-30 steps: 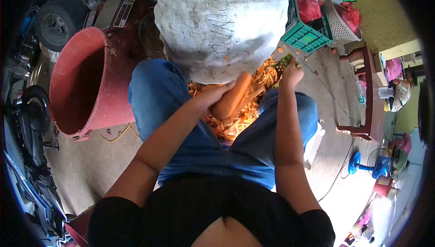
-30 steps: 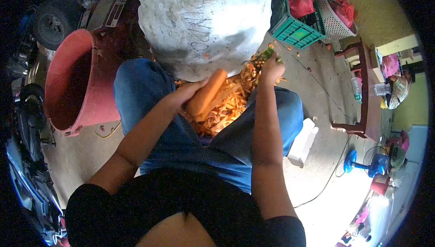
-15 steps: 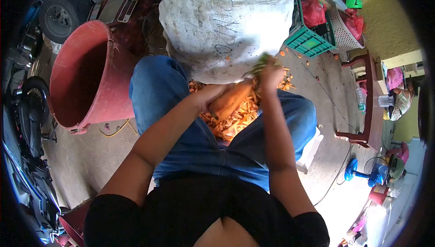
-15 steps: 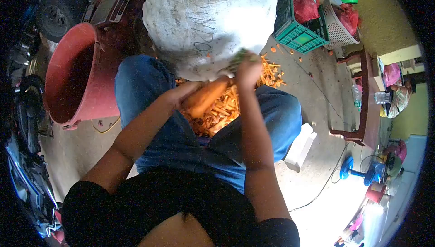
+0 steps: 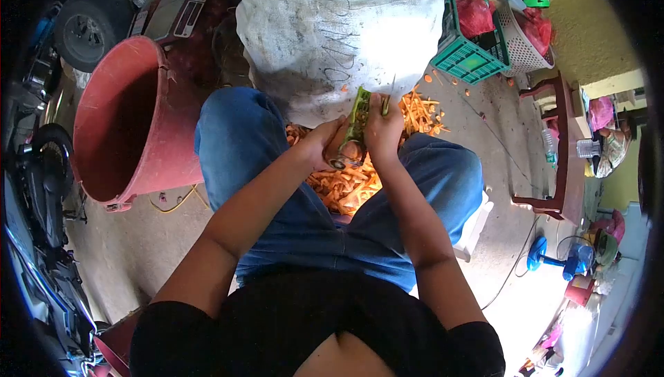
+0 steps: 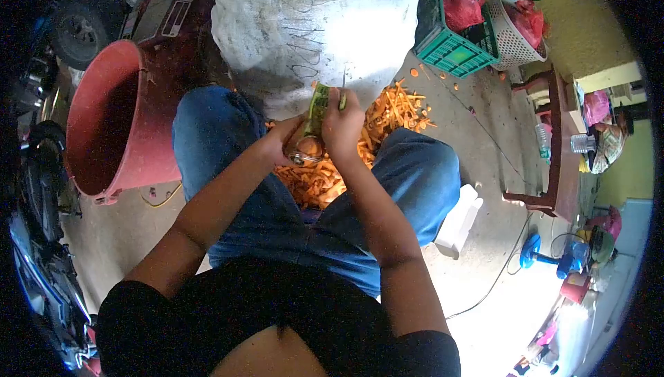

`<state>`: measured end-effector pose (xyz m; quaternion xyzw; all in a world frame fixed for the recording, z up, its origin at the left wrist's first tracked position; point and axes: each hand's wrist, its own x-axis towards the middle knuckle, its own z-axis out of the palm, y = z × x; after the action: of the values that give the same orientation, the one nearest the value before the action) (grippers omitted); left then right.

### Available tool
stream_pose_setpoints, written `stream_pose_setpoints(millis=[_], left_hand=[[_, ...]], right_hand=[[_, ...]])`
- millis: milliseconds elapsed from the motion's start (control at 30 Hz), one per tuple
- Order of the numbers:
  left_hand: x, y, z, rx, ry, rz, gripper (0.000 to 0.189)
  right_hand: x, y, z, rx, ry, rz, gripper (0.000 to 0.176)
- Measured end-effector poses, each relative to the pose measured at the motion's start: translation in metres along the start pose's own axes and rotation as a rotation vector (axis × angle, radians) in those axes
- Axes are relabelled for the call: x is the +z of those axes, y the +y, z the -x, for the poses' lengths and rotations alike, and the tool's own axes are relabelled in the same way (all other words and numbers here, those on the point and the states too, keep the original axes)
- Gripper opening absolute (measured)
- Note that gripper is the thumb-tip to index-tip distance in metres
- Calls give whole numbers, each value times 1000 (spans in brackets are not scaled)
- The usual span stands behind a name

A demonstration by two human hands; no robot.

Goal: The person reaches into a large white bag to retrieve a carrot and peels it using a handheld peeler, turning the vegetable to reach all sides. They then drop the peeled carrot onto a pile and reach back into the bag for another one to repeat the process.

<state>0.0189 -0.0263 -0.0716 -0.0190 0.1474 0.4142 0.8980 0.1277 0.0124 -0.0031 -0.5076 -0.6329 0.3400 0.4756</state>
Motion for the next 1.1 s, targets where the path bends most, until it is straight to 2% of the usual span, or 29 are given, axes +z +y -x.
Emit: stream_pose_setpoints(millis=[33, 67, 133, 167, 200, 267, 333, 400, 467, 533, 567, 633, 667, 733, 800, 867, 900, 933, 1000, 1033, 1067, 1100], left_hand=[[30, 0, 15, 58, 206, -116, 30], [33, 2, 18, 63, 205, -112, 30], [36, 4, 22, -138, 81, -372, 30], [28, -10, 18, -55, 227, -529, 32], [33, -18, 19, -55, 231, -531, 32], [46, -23, 23, 38, 447, -556, 34], [42, -11, 21, 37, 394, -493, 35], [52, -1, 26, 39, 286, -280, 34], [50, 1, 23, 14, 369, -220, 33], [42, -1, 15, 76, 255, -131, 30], [43, -5, 16, 101, 178, -43, 31], [46, -1, 20, 56, 182, -137, 31], [46, 0, 23, 11, 188, -230, 31], [44, -8, 25, -27, 242, -346, 31], [50, -18, 27, -77, 290, -471, 32], [64, -23, 32, -116, 375, -470, 34], [50, -21, 25, -48, 262, -430, 37], [40, -17, 21, -52, 256, -430, 37], [28, -6, 12, 127, 296, -332, 38], [35, -2, 11, 107, 479, -304, 37], [31, 0, 8, 108, 483, -301, 37], [25, 1, 5, 220, 539, -356, 36]], right_hand=[[1, 3, 0, 2, 28, 70, 23], [0, 9, -3, 1, 57, 142, 23], [-15, 45, -37, 13, 227, 246, 30], [-32, 55, -55, 132, 300, 348, 31], [-47, 65, -70, 254, 372, 447, 31], [-64, 92, -83, 300, 431, 235, 31], [-57, 74, -72, 258, 441, 217, 31], [-34, 63, -52, 107, 367, -145, 30], [-20, 6, -17, 249, 101, -294, 27], [-3, 0, 2, 33, 30, -57, 25], [1, -1, 3, 34, 31, -59, 25], [4, -2, 5, -122, 85, 31, 27], [1, 7, 0, -122, 79, 30, 27], [-16, 42, -28, -19, 220, 241, 27], [-45, 64, -64, 202, 413, 359, 28], [-67, 86, -83, 304, 519, 370, 28], [-67, 77, -81, 239, 558, 24, 28], [-65, 66, -75, 237, 562, 29, 28], [-50, 41, -57, 211, 389, -48, 26], [-40, 15, -42, 171, 324, -75, 24], [-30, 17, -32, 153, 258, -162, 24], [-21, 22, -26, 147, 165, -92, 28]])
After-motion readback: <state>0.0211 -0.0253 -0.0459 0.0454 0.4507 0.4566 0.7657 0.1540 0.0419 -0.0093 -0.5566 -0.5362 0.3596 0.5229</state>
